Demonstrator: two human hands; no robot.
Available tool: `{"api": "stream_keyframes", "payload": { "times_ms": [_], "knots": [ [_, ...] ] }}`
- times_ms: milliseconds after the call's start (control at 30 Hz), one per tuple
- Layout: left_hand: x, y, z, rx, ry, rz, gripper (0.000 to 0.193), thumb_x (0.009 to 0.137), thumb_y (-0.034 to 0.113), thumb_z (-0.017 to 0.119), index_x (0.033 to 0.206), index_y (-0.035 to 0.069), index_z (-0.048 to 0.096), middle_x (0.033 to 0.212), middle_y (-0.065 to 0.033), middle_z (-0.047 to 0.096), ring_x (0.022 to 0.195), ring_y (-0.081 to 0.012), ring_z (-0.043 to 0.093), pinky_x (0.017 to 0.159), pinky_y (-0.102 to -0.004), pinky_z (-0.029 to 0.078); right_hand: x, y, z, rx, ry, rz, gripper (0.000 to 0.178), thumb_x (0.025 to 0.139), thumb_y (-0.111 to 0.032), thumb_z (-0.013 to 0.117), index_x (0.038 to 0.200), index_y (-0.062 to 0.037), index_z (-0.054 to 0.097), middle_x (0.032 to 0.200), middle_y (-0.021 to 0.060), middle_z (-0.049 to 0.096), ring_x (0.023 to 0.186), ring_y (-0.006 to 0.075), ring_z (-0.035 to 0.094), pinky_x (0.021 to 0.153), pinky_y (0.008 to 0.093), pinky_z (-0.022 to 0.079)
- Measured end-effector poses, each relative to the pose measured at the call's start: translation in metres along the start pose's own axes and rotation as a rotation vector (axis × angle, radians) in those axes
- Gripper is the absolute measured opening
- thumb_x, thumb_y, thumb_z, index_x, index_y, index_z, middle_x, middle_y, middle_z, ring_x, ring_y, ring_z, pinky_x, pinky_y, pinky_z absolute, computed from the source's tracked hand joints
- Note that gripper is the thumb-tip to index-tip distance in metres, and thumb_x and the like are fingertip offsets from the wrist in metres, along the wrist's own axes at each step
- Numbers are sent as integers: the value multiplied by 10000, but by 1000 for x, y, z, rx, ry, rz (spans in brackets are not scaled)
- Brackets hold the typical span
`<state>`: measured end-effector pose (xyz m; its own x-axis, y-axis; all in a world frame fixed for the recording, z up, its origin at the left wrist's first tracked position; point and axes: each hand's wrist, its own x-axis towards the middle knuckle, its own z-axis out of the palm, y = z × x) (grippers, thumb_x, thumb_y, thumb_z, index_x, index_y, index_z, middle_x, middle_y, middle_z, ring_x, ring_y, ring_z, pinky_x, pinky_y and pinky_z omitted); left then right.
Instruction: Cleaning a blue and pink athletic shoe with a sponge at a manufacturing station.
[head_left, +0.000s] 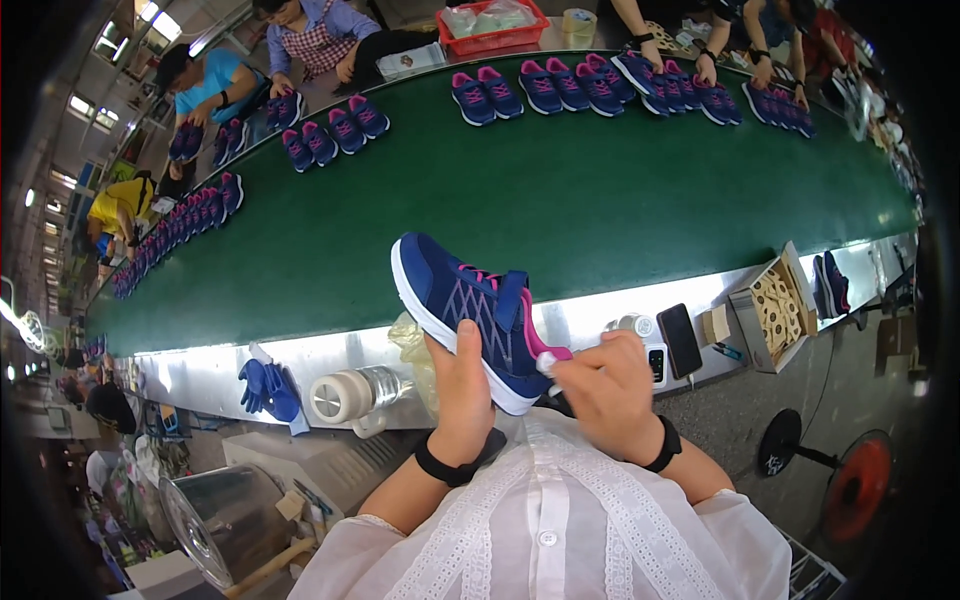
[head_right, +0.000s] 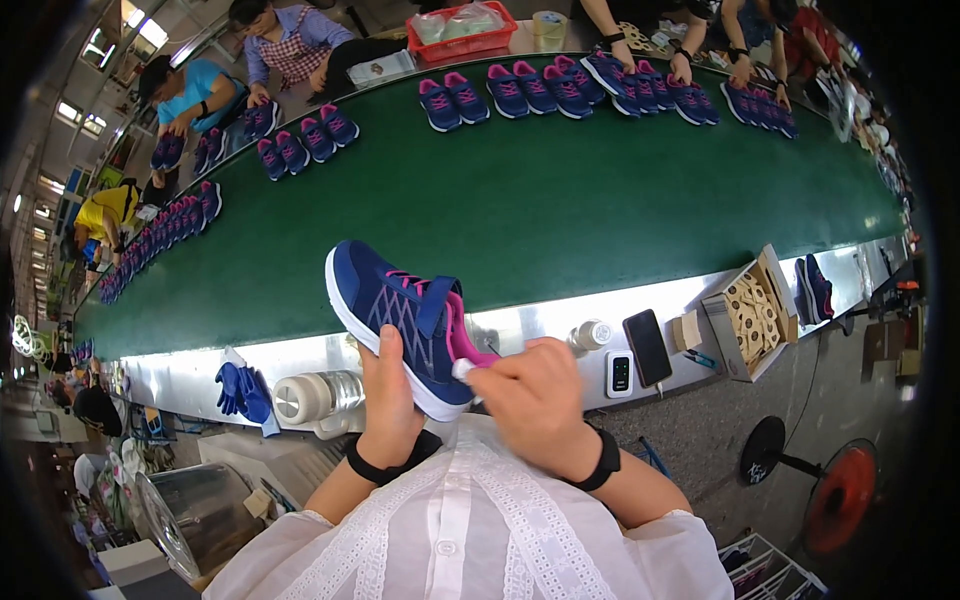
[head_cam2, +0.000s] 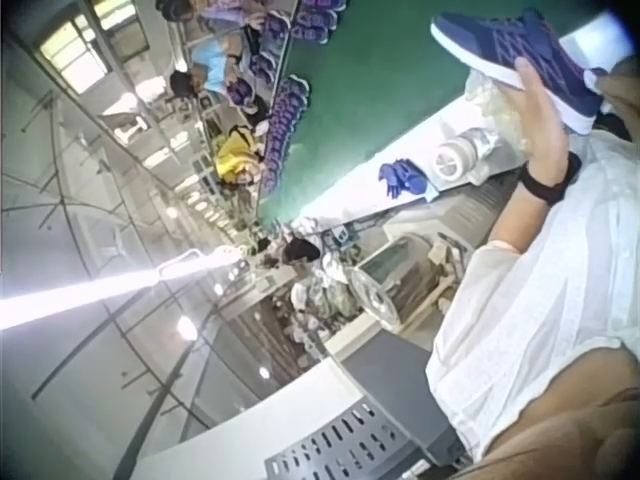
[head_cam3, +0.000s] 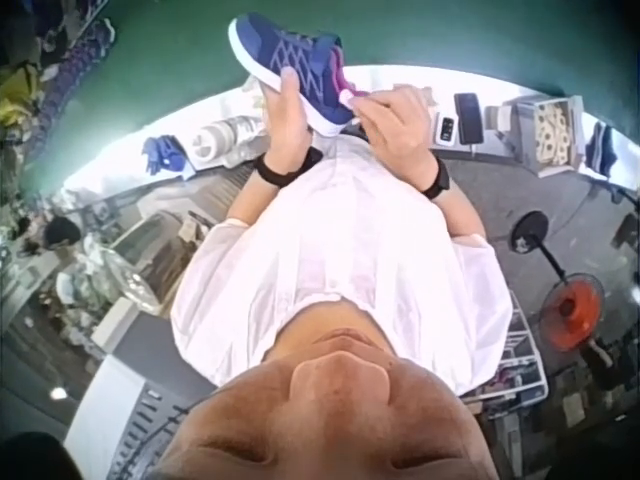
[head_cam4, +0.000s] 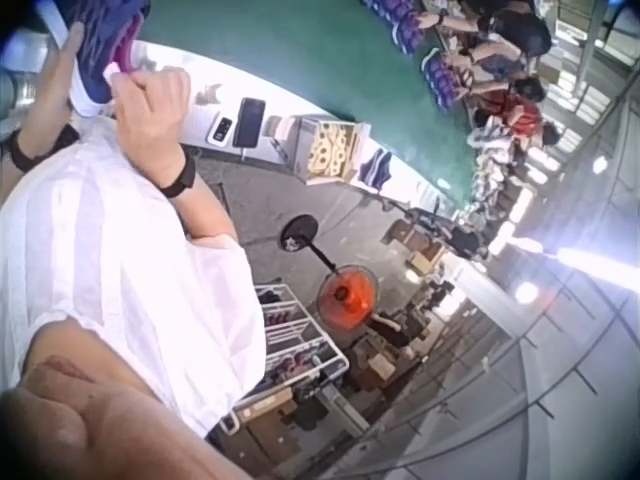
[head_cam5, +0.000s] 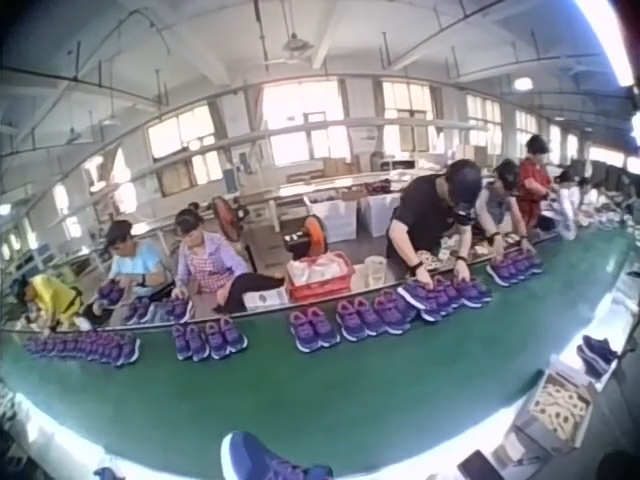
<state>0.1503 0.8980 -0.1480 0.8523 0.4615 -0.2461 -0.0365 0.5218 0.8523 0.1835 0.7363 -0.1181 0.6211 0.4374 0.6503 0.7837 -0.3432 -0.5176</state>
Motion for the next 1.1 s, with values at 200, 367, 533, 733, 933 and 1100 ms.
{"api": "stream_keyframes", "payload": {
  "times_ms": [200,367,533,733,933,1100],
  "knots": [
    [1,-3,1,21,12,61,443,1004,212,407,1397,60,268,1296,-118,487,1139,-214,542,967,-361,469,-6,3,12,-147,-71,-140,252,681,-64,629,925,-83,686,780,4,535,716,198,521,784,391,427],
    [8,1,-7,36,40,93,463,1002,200,401,1416,66,242,1318,-124,470,1152,-221,535,986,-361,458,-16,23,-3,-190,-50,15,273,662,17,645,910,-79,703,744,35,523,690,212,504,810,428,410],
    [4,3,-1,203,25,182,498,993,181,397,1438,66,205,1368,-119,420,1194,-214,498,1015,-351,422,3,-7,25,-115,20,16,261,671,-3,624,915,-72,688,758,16,528,692,208,509,775,407,406],
    [4,1,-5,187,43,205,537,982,163,394,1456,50,169,1398,-121,385,1222,-213,462,1040,-351,377,-12,17,13,-219,-63,56,264,668,-3,656,925,-60,678,771,33,538,696,210,517,828,418,410],
    [-1,3,6,305,58,353,539,981,159,389,1451,18,167,1411,-139,366,1231,-224,438,1060,-354,332,-7,5,26,-26,74,126,220,707,6,684,918,-51,668,773,45,566,710,221,548,817,436,417],
    [0,1,0,241,53,319,574,967,141,411,1455,6,138,1433,-147,327,1264,-232,395,1084,-363,290,-11,3,25,-109,10,73,182,750,-24,680,927,-61,665,784,41,587,750,220,563,858,431,402]
  ]
}}
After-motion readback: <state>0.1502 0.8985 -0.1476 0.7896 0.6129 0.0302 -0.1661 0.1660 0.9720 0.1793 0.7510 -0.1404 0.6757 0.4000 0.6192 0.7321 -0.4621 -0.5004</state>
